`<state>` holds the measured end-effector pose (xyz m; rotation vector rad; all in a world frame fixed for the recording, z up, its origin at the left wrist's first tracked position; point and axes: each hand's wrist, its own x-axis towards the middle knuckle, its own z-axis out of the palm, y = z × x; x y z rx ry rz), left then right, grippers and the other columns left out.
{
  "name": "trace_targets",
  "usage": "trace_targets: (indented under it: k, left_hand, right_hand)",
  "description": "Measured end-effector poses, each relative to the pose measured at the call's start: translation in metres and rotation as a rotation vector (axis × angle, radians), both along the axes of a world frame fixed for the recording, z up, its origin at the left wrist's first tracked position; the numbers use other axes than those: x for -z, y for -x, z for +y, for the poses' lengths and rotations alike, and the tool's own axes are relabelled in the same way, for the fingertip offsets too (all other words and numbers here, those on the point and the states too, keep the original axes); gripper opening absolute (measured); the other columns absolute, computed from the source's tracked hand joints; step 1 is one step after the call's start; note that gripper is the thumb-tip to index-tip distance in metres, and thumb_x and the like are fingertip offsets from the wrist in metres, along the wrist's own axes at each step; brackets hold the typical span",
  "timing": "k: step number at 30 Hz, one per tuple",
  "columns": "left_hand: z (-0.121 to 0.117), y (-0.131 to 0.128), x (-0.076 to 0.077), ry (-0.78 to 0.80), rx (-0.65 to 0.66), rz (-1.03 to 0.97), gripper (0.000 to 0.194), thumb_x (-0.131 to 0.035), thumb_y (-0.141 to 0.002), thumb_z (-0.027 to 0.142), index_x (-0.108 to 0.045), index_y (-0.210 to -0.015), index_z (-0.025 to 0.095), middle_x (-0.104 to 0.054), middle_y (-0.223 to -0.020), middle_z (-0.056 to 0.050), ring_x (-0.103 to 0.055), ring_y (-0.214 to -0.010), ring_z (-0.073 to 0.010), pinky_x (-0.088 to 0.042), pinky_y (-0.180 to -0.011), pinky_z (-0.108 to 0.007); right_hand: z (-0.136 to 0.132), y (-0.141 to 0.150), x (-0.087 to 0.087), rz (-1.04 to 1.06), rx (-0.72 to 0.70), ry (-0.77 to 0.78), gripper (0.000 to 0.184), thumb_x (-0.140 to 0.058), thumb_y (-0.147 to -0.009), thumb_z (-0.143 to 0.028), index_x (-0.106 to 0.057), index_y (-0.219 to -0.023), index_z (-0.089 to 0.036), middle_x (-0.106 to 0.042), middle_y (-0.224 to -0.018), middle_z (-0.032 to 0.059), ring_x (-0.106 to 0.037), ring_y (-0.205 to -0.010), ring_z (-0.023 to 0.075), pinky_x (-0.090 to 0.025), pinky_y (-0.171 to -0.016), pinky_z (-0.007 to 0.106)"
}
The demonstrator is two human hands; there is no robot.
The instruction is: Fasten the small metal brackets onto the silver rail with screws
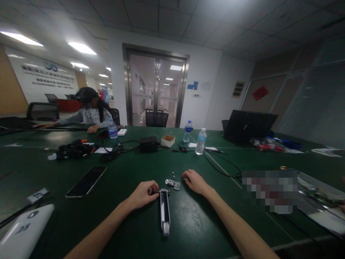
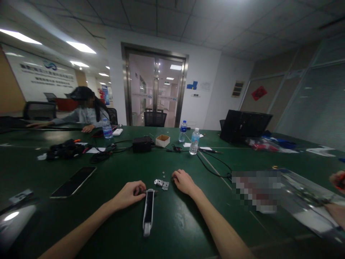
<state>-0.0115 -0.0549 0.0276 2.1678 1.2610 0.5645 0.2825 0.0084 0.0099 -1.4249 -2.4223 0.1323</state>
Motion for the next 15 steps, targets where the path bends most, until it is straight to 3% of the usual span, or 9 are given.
trace_targets:
  k: [15]
  left_hand:
    - [-0.001,0.001,0.0,0.025,-0.015,0.005,0.027,-0.057,-0.083,0.033,-0.063,-0.103,0.017,-0.063,-0.096,-0.003,-0.054,-0.071,-0.0139,-0.044,-0.059,-0.023]
  right_hand:
    - [-0.007,0.011,-0.001,0.01,-0.043,-0.048,0.011,-0.052,-0.086,-0.013,-0.06,-0.092,-0.018,-0.061,-0.098,0.0072,-0.054,-0.093,0.0196,-0.043,-0.081,0.029]
